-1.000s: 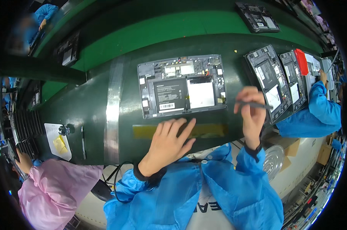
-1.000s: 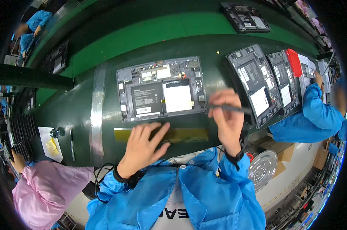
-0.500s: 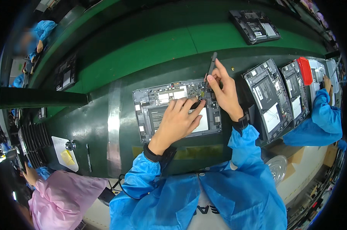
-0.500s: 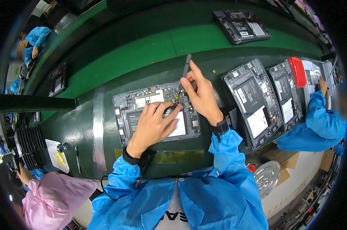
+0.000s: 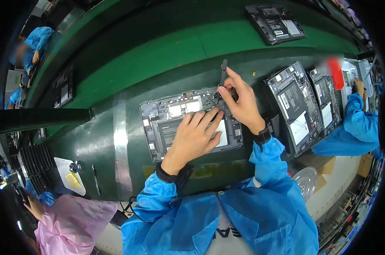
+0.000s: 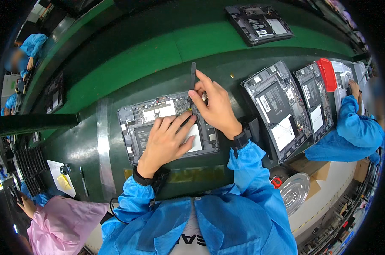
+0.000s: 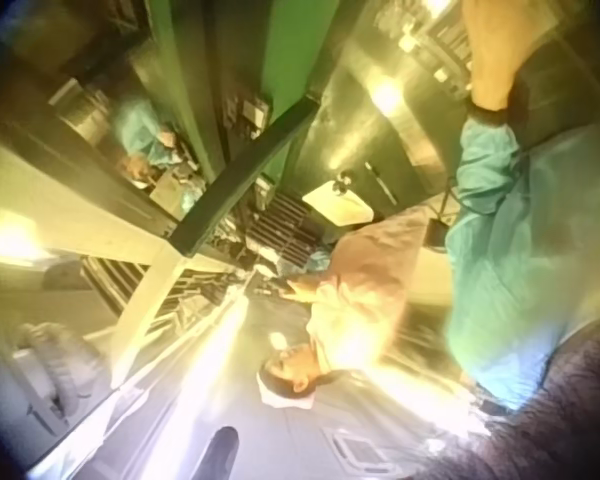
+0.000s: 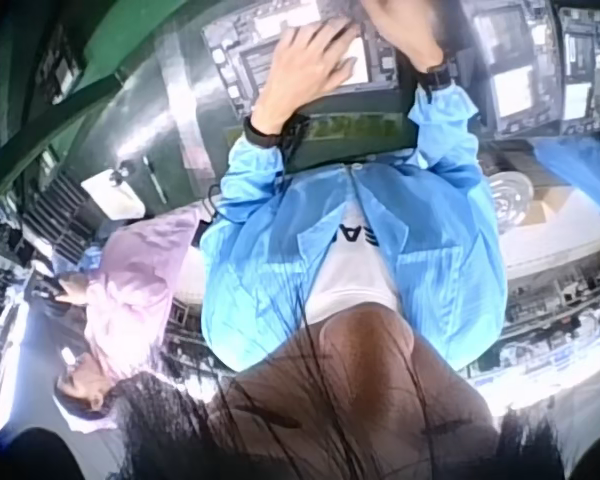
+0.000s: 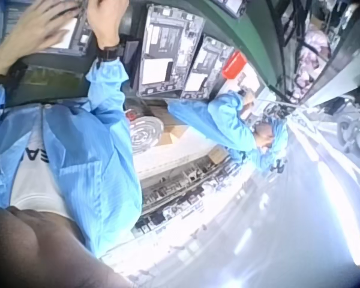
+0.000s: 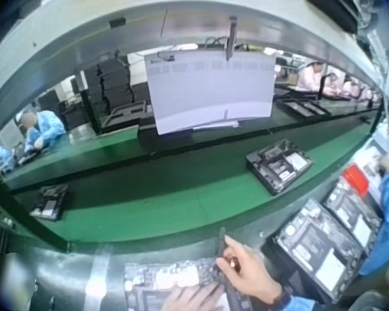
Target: Assembling internal components of tablets on a factory assembly line.
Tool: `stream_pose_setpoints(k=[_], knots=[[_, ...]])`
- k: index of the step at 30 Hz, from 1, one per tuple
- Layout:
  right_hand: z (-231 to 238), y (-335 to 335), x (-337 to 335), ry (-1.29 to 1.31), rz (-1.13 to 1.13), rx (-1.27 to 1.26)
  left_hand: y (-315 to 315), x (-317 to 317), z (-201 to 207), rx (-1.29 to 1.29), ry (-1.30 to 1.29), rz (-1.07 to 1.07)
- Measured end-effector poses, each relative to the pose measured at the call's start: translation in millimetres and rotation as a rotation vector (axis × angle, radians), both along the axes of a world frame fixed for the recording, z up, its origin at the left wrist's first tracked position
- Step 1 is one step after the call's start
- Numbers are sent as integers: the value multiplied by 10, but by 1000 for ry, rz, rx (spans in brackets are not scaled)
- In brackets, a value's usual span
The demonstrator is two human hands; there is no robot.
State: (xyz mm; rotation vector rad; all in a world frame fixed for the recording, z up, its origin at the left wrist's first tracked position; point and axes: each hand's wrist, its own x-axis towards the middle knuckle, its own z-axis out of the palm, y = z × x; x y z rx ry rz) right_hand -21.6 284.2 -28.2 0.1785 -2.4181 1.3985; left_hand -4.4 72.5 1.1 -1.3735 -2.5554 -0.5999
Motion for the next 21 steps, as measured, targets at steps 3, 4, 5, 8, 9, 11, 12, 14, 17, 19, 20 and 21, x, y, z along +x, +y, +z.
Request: stream_pose_setpoints(k=[3, 4, 5, 8, 9, 11, 12, 14, 17, 19, 20, 21], knots=[[-51, -75, -5, 37, -58, -11, 16, 27, -22, -13, -5, 31], [-62, -104, -17, 50, -92, -56, 28, 33, -26, -29, 3, 62], [-48, -114, -35, 42, -94, -66, 38, 24, -20, -35, -7, 74], [0, -71, -2, 126, -205, -111, 147, 44, 50, -27, 36, 94], [-27, -59, -6, 120, -235, -247, 185, 24, 97, 14, 9, 91], [-136, -71, 18, 102, -301, -400, -18, 63, 140, 123, 5, 285], [-74, -105, 32, 39, -280, -450, -187, 114, 246, 116, 33, 549], [-122, -159, 54, 62, -267, -493, -654, 242, 211, 152, -102, 883], [-135, -240, 113, 52, -281, -532, -1242, 442, -172, 4, -317, 810], [-110, -250, 169, 25, -275, -572, -1225, 595, -42, 198, -404, 756], [-106, -244, 166, 24, -267, -577, -1179, 633, -68, 329, -476, 848], [-131, -234, 177, 54, -268, -590, -974, 648, 68, 480, -572, 959]])
